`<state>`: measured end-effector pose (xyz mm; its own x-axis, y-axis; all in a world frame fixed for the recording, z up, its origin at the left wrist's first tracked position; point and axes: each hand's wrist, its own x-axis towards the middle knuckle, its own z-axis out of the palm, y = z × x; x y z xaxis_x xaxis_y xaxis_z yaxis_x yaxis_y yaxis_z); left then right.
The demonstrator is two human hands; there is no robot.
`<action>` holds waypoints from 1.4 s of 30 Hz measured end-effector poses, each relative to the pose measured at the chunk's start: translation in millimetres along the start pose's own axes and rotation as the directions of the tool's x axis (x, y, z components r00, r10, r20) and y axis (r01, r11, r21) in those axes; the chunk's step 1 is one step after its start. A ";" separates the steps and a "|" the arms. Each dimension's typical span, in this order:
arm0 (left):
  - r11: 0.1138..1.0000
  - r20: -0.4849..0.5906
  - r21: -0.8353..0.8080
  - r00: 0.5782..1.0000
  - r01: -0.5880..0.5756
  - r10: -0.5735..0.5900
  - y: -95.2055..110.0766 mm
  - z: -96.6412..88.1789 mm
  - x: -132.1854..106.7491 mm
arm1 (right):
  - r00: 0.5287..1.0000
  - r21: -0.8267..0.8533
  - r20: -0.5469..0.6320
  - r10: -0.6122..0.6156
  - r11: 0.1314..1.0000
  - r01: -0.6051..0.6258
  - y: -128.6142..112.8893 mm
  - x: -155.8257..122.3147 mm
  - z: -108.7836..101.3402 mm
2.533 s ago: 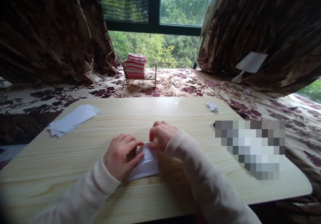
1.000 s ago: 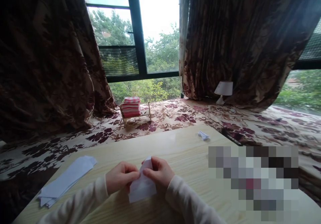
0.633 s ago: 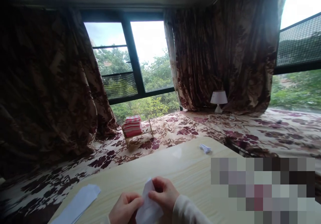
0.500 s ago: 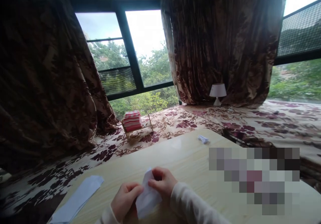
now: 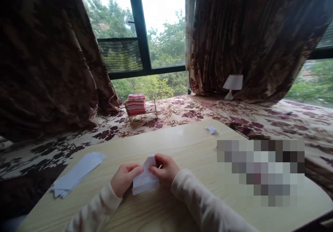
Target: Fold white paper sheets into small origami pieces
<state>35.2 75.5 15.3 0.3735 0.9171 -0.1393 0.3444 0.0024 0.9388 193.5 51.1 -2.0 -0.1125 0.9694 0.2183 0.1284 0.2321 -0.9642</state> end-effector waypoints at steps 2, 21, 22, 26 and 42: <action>1.000 0.002 -0.001 1.000 0.013 -0.012 0.5 -1.2 -0.6 | 1.000 -0.010 0.010 -0.001 1.000 0.001 1.7 -0.6 2.1; 0.979 0.118 -0.167 0.988 0.116 -0.097 3.6 -6.0 -3.6 | 0.954 -0.208 0.022 -0.299 0.932 0.297 0.6 -3.4 3.6; 0.977 0.119 -0.173 0.988 0.121 -0.102 2.8 -6.1 -3.3 | 0.944 -0.229 0.034 -0.327 0.917 0.326 0.1 -3.7 3.1; 0.962 0.111 -0.212 0.982 0.173 -0.152 2.0 -7.1 -2.3 | 0.899 -0.316 0.098 -0.427 0.843 0.435 -2.4 -6.1 1.5; 0.848 0.209 -0.443 0.954 0.290 -0.217 -0.7 -6.6 -0.5 | 0.776 -0.671 0.304 -0.553 0.454 0.586 -13.3 -9.6 -2.0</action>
<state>29.2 77.7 16.8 0.4619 0.7905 -0.4022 0.0190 0.4445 0.8956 194.8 38.8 9.1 -0.4579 0.5992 0.6567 0.6535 0.7277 -0.2083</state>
